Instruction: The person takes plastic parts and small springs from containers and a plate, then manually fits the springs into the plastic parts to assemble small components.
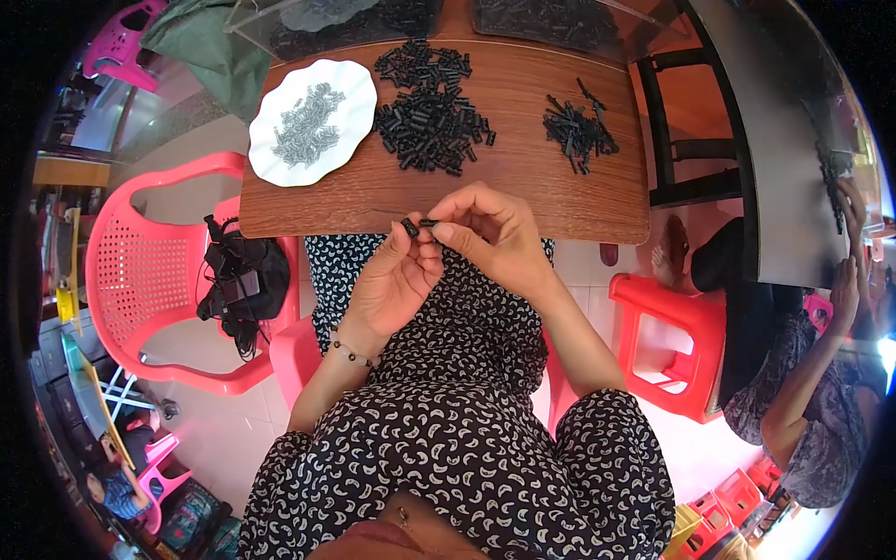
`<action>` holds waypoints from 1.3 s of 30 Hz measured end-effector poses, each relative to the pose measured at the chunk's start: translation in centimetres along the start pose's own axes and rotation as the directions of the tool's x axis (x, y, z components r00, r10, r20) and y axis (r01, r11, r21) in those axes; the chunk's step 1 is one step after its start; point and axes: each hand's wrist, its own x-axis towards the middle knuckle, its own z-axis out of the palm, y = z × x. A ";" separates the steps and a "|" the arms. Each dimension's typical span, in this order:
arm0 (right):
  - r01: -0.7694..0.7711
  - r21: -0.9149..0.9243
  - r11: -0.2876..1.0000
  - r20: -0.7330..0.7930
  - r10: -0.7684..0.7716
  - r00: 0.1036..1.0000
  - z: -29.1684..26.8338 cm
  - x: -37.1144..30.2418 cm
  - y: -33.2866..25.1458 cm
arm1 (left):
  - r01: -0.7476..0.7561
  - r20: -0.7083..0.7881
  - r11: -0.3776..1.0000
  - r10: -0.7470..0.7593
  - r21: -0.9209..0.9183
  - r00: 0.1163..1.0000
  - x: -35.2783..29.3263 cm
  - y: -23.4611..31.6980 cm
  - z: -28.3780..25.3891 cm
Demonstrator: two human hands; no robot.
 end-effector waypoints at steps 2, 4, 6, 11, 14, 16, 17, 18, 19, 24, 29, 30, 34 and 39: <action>0.005 -0.037 0.999 -0.013 -0.006 1.000 -0.2 -0.1 0.4 | -0.018 0.012 1.000 0.017 0.019 1.000 0.0 -0.1 0.1; 0.011 -0.075 0.997 -0.026 -0.013 1.000 -0.2 -0.1 0.5 | -0.026 0.012 0.999 0.026 0.029 1.000 0.1 -0.1 0.1; 0.011 -0.130 0.991 -0.039 -0.017 0.999 -0.1 -0.2 0.5 | -0.035 0.011 0.999 0.035 0.040 0.999 0.0 -0.2 0.0; 0.016 -0.257 0.966 -0.050 -0.030 0.998 0.0 -0.4 0.0 | -0.068 0.000 0.992 0.068 0.103 0.998 0.0 0.0 -0.1; -0.005 -0.265 0.964 -0.065 -0.013 0.998 -0.1 -0.5 0.0 | -0.068 -0.028 0.992 0.071 0.108 0.997 0.0 -0.1 0.1; -0.010 -0.268 0.963 -0.070 -0.009 0.998 -0.1 -0.5 0.0 | -0.067 -0.027 0.992 0.070 0.112 0.997 0.1 -0.2 -0.1; 0.005 -0.283 0.959 -0.062 -0.024 0.998 -0.2 -0.4 -0.1 | -0.065 -0.025 0.991 0.069 0.115 0.997 0.2 -0.3 -0.2; 0.021 -0.298 0.954 -0.054 -0.038 0.998 -0.1 -0.4 -0.2 | -0.065 -0.026 0.991 0.068 0.115 0.997 0.2 -0.3 -0.2; 0.020 -0.297 0.955 -0.054 -0.038 0.998 -0.1 -0.4 -0.2 | -0.067 -0.025 0.990 0.071 0.123 0.997 0.1 -0.3 -0.2; -0.011 -0.318 0.948 -0.064 -0.010 0.998 -0.3 -0.4 -0.1 | -0.068 -0.033 0.989 0.073 0.130 0.997 0.2 -0.3 -0.2; -0.041 -0.302 0.952 -0.087 0.015 0.996 -0.1 -0.5 -0.2 | -0.065 -0.054 0.989 0.073 0.135 0.996 0.2 -0.3 -0.3; -0.041 -0.279 0.960 -0.095 0.015 0.995 -0.1 -0.5 -0.2 | -0.065 -0.055 0.989 0.073 0.135 0.996 0.2 -0.3 -0.4; -0.025 -0.258 0.966 -0.091 0.001 0.996 -0.2 -0.5 0.1 | -0.070 -0.062 0.988 0.079 0.137 0.995 0.3 -0.3 -0.5; -0.022 -0.182 0.983 -0.082 0.008 0.997 0.2 -0.3 0.0 | -0.070 -0.044 0.994 0.074 0.089 0.996 0.4 -0.4 -0.7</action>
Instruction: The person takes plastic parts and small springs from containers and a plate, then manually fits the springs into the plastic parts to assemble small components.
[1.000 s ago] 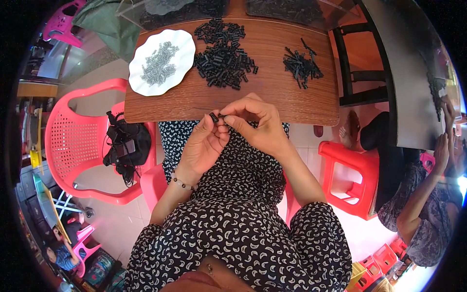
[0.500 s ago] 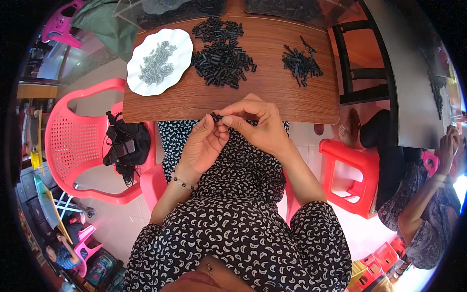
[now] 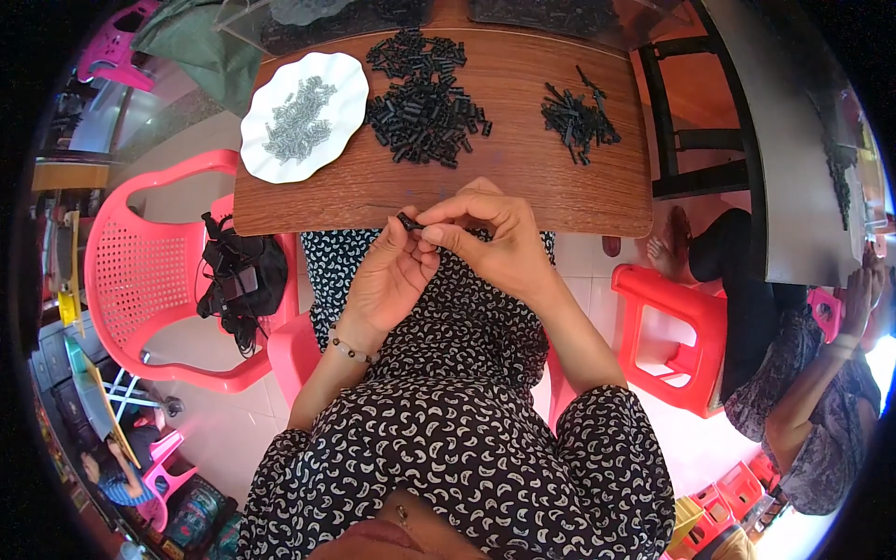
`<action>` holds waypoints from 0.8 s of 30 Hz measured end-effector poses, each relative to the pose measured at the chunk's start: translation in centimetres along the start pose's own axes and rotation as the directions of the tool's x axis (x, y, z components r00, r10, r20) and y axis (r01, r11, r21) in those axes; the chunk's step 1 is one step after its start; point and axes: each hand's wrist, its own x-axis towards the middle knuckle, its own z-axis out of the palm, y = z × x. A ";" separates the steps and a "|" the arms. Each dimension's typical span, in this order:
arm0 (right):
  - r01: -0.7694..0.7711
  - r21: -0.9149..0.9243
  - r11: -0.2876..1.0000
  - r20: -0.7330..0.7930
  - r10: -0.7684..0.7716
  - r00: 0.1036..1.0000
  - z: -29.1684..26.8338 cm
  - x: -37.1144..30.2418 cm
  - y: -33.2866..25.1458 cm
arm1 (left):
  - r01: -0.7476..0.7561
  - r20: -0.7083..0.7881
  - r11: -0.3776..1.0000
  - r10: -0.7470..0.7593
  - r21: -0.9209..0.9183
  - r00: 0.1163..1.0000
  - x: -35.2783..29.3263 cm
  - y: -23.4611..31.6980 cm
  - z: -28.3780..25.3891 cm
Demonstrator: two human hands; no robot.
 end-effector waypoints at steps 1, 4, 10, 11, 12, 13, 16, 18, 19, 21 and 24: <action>-0.001 0.000 1.000 0.000 0.001 1.000 0.1 0.0 0.1 | 0.008 -0.018 1.000 -0.008 -0.008 1.000 0.0 0.0 0.0; -0.035 -0.061 0.998 -0.015 0.034 0.999 0.3 0.1 0.2 | 0.018 -0.026 1.000 -0.018 -0.019 0.999 -0.1 0.1 0.0; 0.042 -0.101 0.994 -0.026 -0.044 0.999 0.5 0.0 1.1 | 0.024 -0.045 0.998 -0.026 -0.050 0.999 0.0 0.0 0.0; 0.059 -0.095 0.994 -0.026 -0.062 0.998 0.5 0.0 1.2 | 0.026 -0.046 0.998 -0.028 -0.055 0.999 0.0 0.0 0.0; 0.078 -0.088 0.993 -0.026 -0.080 0.996 0.5 -0.1 1.4 | 0.026 -0.046 0.998 -0.029 -0.055 0.999 0.0 0.0 0.0; 0.078 -0.088 0.993 -0.027 -0.081 0.996 0.4 -0.1 1.5 | 0.039 -0.044 0.998 -0.041 -0.056 0.998 0.0 -0.1 0.0; 0.138 -0.110 0.984 -0.020 -0.141 0.990 0.4 -0.1 1.8 | 0.055 -0.039 0.995 -0.059 -0.078 0.998 0.1 -0.2 0.3; 0.124 -0.109 0.986 -0.023 -0.127 0.992 0.4 -0.1 1.8 | 0.057 -0.038 0.993 -0.061 -0.100 0.997 0.1 -0.2 0.4; 0.126 -0.109 0.986 -0.022 -0.129 0.991 0.4 -0.1 1.8 | 0.057 -0.036 0.994 -0.061 -0.098 0.998 0.1 -0.3 0.5; 0.128 -0.098 0.987 -0.030 -0.131 0.991 0.3 -0.2 1.8 | 0.060 -0.033 0.994 -0.064 -0.095 0.997 0.1 -0.3 0.6; 0.133 -0.099 0.986 -0.026 -0.136 0.990 0.4 -0.2 1.7 | 0.058 -0.014 0.994 -0.060 -0.089 0.998 0.1 -0.3 0.8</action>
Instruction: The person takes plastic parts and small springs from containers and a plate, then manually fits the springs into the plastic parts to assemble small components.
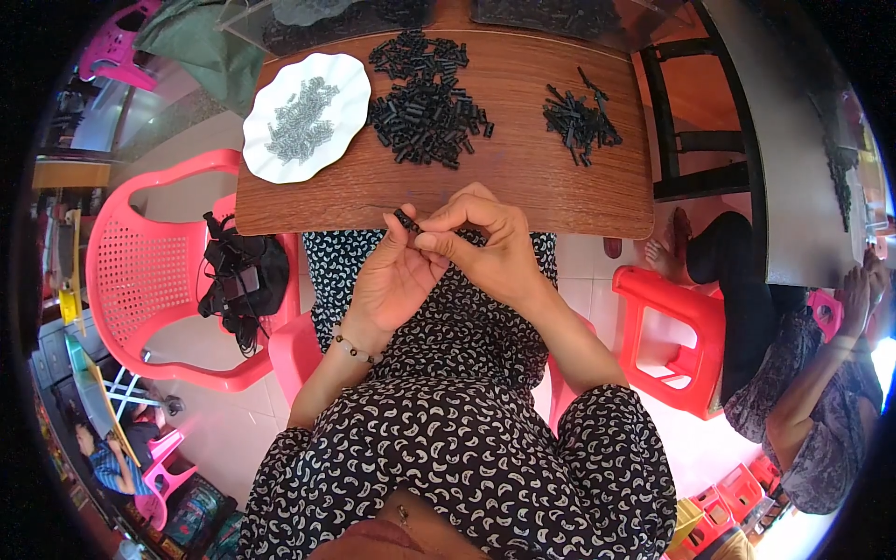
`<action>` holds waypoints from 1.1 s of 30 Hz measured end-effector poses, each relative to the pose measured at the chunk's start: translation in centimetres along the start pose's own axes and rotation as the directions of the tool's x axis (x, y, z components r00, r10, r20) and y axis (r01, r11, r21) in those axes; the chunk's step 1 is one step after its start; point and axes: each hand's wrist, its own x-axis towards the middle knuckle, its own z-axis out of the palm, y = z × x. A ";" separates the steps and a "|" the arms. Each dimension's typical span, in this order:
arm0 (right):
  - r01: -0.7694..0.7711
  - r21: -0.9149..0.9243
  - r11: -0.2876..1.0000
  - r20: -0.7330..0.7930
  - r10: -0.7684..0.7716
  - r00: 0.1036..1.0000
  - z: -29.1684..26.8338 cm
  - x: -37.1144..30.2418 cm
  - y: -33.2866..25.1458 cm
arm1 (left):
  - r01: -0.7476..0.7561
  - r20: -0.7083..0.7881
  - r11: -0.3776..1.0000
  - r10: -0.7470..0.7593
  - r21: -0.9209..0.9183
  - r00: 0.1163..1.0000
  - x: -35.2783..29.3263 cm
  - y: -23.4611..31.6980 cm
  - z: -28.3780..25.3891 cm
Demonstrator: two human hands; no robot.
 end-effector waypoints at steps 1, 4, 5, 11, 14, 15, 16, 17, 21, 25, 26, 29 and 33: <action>0.001 0.001 1.000 0.001 -0.001 1.000 0.0 0.0 0.0 | -0.011 -0.002 1.000 0.011 0.004 1.000 0.0 -0.1 0.1; 0.038 -0.029 0.999 0.006 -0.038 0.999 0.0 -0.1 0.2 | -0.017 0.013 1.000 0.017 0.005 1.000 0.1 -0.2 -0.1; 0.048 -0.038 0.998 0.000 -0.048 0.999 0.1 -0.1 0.2 | -0.016 0.026 1.000 0.016 0.000 1.000 0.1 -0.2 -0.1; 0.076 -0.069 0.995 -0.015 -0.077 0.997 0.3 -0.3 0.1 | -0.079 0.043 0.995 0.076 0.059 0.996 -0.1 -0.3 -0.1; 0.089 -0.063 0.994 -0.020 -0.091 0.996 0.6 -0.5 0.1 | -0.128 0.049 0.986 0.123 0.107 0.991 -0.2 -0.4 -0.2; 0.091 -0.049 0.995 -0.030 -0.092 0.995 0.7 -0.5 0.2 | -0.127 0.049 0.986 0.123 0.107 0.991 -0.2 -0.4 -0.3; 0.091 -0.050 0.995 -0.030 -0.092 0.995 0.7 -0.6 0.3 | -0.139 0.068 0.983 0.132 0.116 0.989 -0.2 -0.5 -0.3; 0.127 -0.069 0.990 -0.027 -0.129 0.991 0.7 -0.6 0.4 | -0.152 0.085 0.981 0.142 0.124 0.986 -0.2 -0.5 -0.4; 0.177 -0.116 0.977 -0.027 -0.182 0.983 0.9 -0.6 0.1 | -0.150 0.091 0.968 0.134 0.200 0.987 -0.3 -0.6 -0.7; 0.203 -0.129 0.971 -0.005 -0.205 0.979 0.7 -0.5 0.2 | -0.162 0.082 0.962 0.148 0.219 0.986 -0.7 -0.6 -0.6; 0.215 -0.178 0.960 0.019 -0.215 0.976 0.5 -0.4 0.2 | -0.153 0.064 0.967 0.143 0.203 0.988 -0.8 -0.5 -0.6; 0.185 -0.213 0.959 0.022 -0.185 0.983 0.6 -0.4 -0.5 | -0.133 0.098 0.979 0.119 0.157 0.988 -0.9 -0.3 -0.7; 0.224 -0.264 0.938 0.077 -0.211 0.974 0.8 0.3 -2.2 | -0.094 0.146 0.984 0.071 0.150 0.987 -0.8 -0.3 -0.8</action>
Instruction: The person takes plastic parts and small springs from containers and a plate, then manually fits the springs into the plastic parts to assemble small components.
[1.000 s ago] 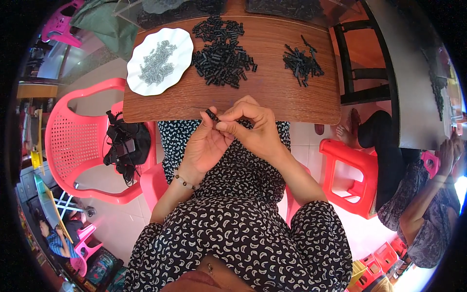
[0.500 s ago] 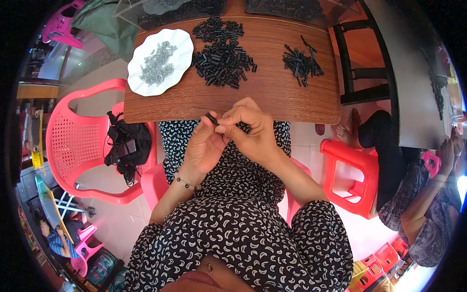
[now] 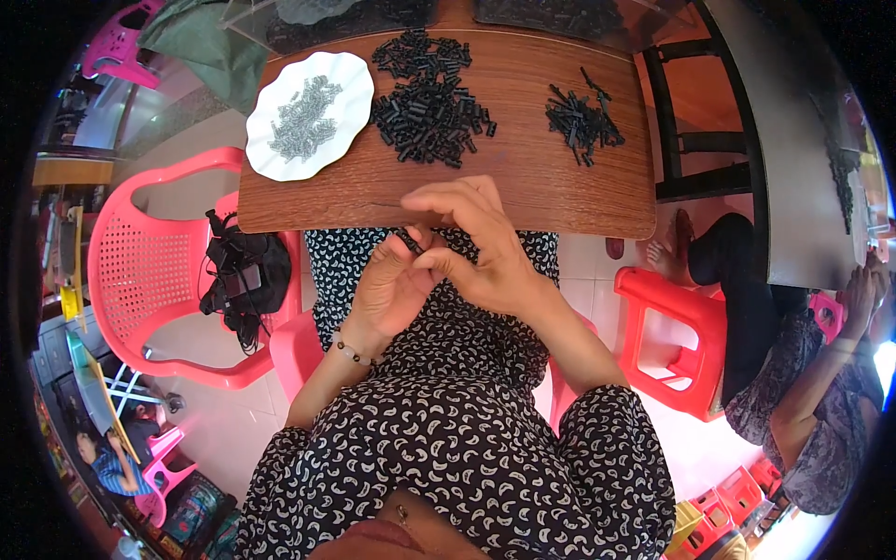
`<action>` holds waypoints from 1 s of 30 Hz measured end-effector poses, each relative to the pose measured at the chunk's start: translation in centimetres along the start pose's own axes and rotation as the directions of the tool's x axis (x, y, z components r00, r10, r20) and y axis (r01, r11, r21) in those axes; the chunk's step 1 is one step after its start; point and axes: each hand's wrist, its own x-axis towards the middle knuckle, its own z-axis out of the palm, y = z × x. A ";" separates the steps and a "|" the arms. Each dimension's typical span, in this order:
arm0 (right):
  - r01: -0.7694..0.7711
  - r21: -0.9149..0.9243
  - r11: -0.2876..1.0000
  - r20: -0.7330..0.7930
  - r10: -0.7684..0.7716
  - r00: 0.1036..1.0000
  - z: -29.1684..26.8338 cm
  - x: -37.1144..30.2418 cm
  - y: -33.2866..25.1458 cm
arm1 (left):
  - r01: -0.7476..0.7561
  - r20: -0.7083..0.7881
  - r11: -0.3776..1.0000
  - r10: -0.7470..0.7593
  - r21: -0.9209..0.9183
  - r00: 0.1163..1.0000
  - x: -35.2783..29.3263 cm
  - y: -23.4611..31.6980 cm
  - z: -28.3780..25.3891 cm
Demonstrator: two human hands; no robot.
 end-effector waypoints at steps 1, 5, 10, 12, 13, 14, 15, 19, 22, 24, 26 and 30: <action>-0.001 0.001 1.000 0.000 0.001 1.000 -0.2 0.2 0.2 | 0.005 0.030 1.000 -0.006 0.011 1.000 0.0 0.0 0.0; 0.133 -0.060 0.989 0.196 -0.119 0.973 -0.7 -0.1 1.4 | 0.037 0.026 0.999 -0.038 0.021 0.999 -0.1 -0.2 0.1; 0.090 -0.009 0.996 0.227 -0.085 0.970 -0.5 -0.4 1.7 | 0.026 0.009 0.999 -0.026 0.024 1.000 -0.3 -0.6 0.4; 0.115 -0.004 0.993 0.186 -0.112 0.976 -0.4 -0.4 1.5 | 0.030 -0.001 0.999 -0.030 0.023 1.000 -0.3 -0.7 0.4; 0.115 -0.004 0.993 0.185 -0.112 0.976 -0.4 -0.4 1.4 | 0.035 -0.015 0.999 -0.034 0.021 0.999 -0.4 -0.7 0.5; 0.108 -0.010 0.994 0.182 -0.105 0.978 -0.4 -0.4 1.4 | 0.040 -0.029 0.999 -0.039 0.019 0.999 -0.4 -0.7 0.7; 0.102 -0.016 0.995 0.178 -0.097 0.979 -0.5 -0.4 1.3 | 0.041 -0.029 0.999 -0.040 0.019 0.999 -0.5 -0.7 0.9; 0.095 0.017 0.995 0.205 -0.097 0.974 -0.9 -0.3 0.9 | 0.007 0.013 1.000 -0.007 0.004 1.000 -0.4 -1.0 0.6; 0.027 0.026 0.999 0.234 -0.032 0.972 -0.8 -0.4 0.6 | 0.016 0.031 1.000 -0.016 -0.002 0.999 -0.5 -1.0 0.6; -0.030 0.108 0.994 0.161 0.013 0.987 -0.5 -0.5 0.6 | 0.016 0.040 1.000 -0.016 -0.003 0.999 -0.5 -0.9 0.6; -0.023 0.111 0.994 0.177 0.003 0.984 -0.7 -0.5 0.8 | 0.063 0.047 0.998 -0.062 -0.016 0.997 -0.4 -0.9 0.5; 0.007 0.100 0.995 0.172 -0.024 0.985 -0.6 -0.5 0.9 | 0.034 0.059 0.999 -0.034 -0.001 0.998 -0.3 -1.2 0.5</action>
